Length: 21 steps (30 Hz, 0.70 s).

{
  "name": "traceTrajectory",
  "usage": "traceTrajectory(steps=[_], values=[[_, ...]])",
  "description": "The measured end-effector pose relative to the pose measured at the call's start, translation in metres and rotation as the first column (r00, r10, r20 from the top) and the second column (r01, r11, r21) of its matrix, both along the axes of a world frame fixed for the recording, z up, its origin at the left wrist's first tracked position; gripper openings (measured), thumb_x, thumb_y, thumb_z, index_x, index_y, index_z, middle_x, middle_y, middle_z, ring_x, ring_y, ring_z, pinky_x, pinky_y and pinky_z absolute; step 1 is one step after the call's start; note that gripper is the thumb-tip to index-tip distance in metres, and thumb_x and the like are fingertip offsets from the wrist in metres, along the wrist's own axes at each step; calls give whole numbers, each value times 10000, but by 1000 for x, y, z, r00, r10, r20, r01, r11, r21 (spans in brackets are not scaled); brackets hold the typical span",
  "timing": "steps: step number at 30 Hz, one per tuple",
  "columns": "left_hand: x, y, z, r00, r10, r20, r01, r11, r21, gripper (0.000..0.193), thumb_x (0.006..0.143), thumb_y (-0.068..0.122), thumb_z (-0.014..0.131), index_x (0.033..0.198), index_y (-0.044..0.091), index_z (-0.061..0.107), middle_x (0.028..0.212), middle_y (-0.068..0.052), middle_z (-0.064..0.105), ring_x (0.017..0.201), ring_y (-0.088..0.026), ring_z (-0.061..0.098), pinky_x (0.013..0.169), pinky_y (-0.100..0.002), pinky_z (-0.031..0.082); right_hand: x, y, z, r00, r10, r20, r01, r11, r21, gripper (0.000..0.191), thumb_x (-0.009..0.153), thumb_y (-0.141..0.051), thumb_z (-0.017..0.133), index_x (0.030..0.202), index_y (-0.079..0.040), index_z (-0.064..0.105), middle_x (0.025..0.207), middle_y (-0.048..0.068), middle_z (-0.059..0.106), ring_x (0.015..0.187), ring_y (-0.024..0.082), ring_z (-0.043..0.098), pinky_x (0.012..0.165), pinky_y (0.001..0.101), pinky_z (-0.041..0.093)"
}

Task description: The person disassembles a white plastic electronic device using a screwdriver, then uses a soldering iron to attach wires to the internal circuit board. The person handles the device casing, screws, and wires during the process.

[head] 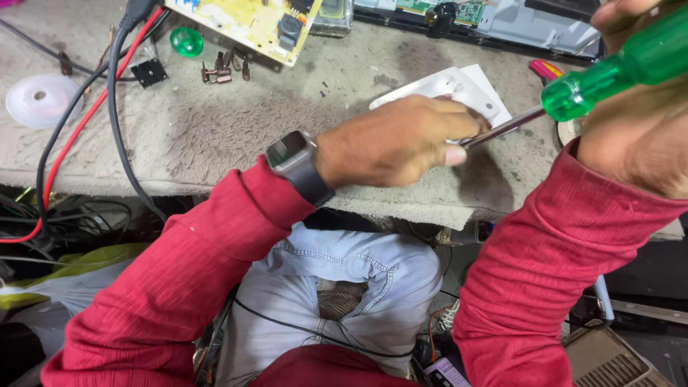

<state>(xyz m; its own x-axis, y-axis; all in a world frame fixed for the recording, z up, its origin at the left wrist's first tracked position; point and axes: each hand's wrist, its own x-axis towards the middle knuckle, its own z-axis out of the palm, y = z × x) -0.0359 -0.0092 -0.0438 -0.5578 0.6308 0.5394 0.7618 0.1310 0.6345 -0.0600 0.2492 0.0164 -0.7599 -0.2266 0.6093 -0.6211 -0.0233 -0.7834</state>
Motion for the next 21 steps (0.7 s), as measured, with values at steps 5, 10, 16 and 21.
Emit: traceTrajectory(steps=[5, 10, 16, 21], values=[[-3, 1, 8, 980, -16, -196, 34, 995, 89, 249, 1049, 206, 582, 1144, -7, 669, 1083, -164, 718, 1091, -329, 670, 1004, -492, 415, 13, -10, -1, 999, 15, -47, -15, 1000, -11, 460, 942, -6, 966, 1243, 52, 623, 1119, 143, 667, 906, 203, 664, 805, 315, 567], [-2, 5, -1, 994, -95, 60, 80, 973, 218, 231, 1060, 252, 594, 1084, 58, 716, 1024, -81, 772, 1013, -240, 760, 937, -358, 566, 25, -21, -6, 996, 35, -79, -36, 999, -15, 465, 941, -1, 971, 1243, 56, 622, 1118, 146, 666, 900, 206, 665, 799, 318, 569], [-2, 3, -4, 993, 75, -96, -55, 979, 198, 198, 1012, 218, 683, 1056, 25, 699, 949, -127, 755, 966, -331, 724, 923, -452, 522, 35, -34, -26, 996, 15, -87, -13, 1000, 24, 472, 940, 5, 977, 1244, 60, 620, 1117, 149, 665, 892, 209, 666, 792, 321, 572], [0, 4, -6, 995, 77, -57, -62, 972, 227, 239, 987, 258, 720, 1028, 25, 682, 951, -122, 757, 949, -321, 732, 885, -428, 541, 46, -39, -38, 990, -133, -37, 133, 991, 3, 505, 910, 70, 993, 1226, 88, 600, 1115, 157, 660, 815, 239, 691, 750, 327, 584]])
